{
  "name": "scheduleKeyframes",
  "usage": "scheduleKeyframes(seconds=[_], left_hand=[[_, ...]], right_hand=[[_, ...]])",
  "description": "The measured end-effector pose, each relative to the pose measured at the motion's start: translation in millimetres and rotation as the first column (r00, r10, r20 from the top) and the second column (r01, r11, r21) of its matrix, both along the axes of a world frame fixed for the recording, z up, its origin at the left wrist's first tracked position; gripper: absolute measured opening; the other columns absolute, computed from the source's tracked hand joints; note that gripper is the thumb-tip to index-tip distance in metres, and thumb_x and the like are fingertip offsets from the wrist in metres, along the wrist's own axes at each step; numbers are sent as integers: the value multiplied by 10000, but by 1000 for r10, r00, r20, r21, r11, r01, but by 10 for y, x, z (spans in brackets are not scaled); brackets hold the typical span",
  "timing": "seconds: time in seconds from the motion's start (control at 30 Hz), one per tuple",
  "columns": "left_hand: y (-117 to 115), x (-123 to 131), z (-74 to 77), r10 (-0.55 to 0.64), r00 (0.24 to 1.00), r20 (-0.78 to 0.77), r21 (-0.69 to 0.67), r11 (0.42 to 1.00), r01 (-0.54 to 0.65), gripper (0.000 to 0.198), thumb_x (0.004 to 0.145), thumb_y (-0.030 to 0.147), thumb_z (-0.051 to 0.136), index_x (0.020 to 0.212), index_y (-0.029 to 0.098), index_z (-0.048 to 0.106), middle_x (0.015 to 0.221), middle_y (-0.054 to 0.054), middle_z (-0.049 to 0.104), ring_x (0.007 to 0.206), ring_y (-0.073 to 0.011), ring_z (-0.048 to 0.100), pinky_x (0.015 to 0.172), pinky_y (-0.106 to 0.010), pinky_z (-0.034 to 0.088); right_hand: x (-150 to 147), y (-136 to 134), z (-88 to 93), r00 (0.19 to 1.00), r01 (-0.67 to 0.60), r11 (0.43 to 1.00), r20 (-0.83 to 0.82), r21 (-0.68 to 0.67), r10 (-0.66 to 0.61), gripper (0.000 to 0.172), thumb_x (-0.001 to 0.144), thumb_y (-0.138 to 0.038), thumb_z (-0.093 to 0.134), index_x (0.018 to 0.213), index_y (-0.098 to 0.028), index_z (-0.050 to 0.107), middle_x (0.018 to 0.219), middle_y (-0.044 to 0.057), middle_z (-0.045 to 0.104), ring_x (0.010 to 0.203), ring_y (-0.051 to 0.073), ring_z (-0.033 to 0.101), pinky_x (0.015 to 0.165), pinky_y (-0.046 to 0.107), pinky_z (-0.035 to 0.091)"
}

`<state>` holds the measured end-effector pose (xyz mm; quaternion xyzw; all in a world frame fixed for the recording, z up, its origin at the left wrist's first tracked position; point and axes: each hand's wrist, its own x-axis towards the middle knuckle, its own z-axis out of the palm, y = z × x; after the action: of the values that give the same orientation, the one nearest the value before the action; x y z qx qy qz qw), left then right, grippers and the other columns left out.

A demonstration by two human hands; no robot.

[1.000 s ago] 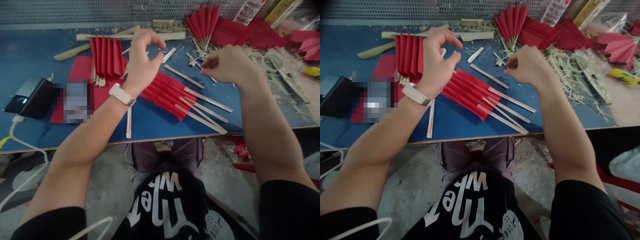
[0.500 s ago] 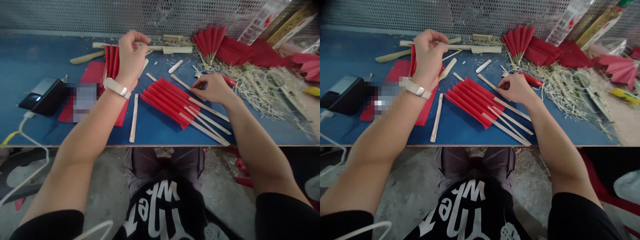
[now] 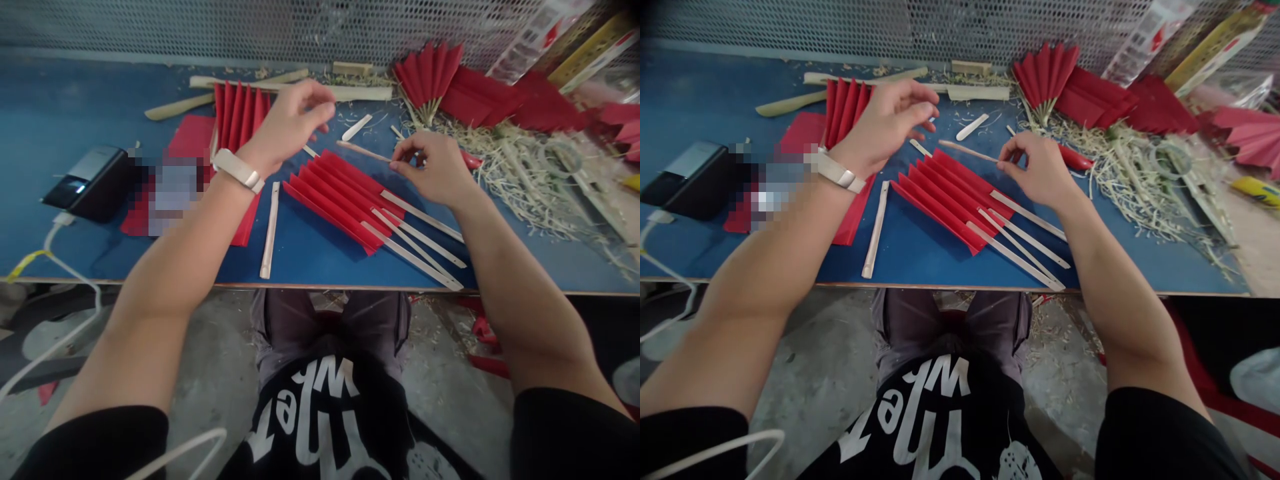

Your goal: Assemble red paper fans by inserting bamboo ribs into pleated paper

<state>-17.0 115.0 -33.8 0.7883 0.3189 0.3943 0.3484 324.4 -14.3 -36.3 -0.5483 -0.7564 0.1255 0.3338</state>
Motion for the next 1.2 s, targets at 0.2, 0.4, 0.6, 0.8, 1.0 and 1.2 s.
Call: scheduleKeyframes(seconds=[0.2,0.4,0.6,0.8,1.0,1.2], left_hand=[[-440,186,137,-273,962,7,-30,962,273,707,966,1078,832,1080,384,900,816,-83,868,639,-287,744,663,-555,614],[-458,236,134,-246,968,59,45,969,243,605,1010,1011,843,1079,412,895,938,-61,917,719,-253,716,790,-613,675],[-236,206,21,-235,963,135,88,970,225,576,914,1042,894,1149,517,929,998,6,950,750,-249,739,732,-618,656],[-295,155,62,-194,971,137,51,981,188,410,951,889,898,1071,502,833,1064,-28,972,906,-365,879,815,-670,685],[-458,203,193,-138,967,212,27,990,135,360,888,773,947,980,441,844,1011,-57,954,786,-340,840,767,-652,688],[-580,173,333,-191,952,239,176,973,151,327,920,779,1029,951,490,877,1057,-33,955,995,-350,884,953,-666,724]], right_hand=[[-14,-40,105,999,18,998,34,55,-20,147,1050,-203,854,1089,-329,789,1255,117,912,1221,323,793,1139,528,611],[-44,-55,108,980,-80,997,-182,-4,78,339,1030,-561,972,1029,-359,700,1089,88,928,1033,283,834,1048,527,663],[-84,-16,97,959,-13,999,-283,32,21,780,714,-973,1108,1025,-351,753,1038,107,930,871,251,758,882,499,633],[-17,-18,107,952,-24,1000,-306,-8,21,707,761,-882,1125,1100,-356,796,1118,109,953,968,270,808,902,507,648],[58,85,34,944,26,999,-331,33,-14,869,762,-1034,1051,1203,-333,789,1200,170,963,1053,301,828,948,532,631],[66,0,75,943,68,978,-332,195,1,471,1007,-779,1015,1154,-360,857,1279,169,965,1110,334,840,997,577,644]])
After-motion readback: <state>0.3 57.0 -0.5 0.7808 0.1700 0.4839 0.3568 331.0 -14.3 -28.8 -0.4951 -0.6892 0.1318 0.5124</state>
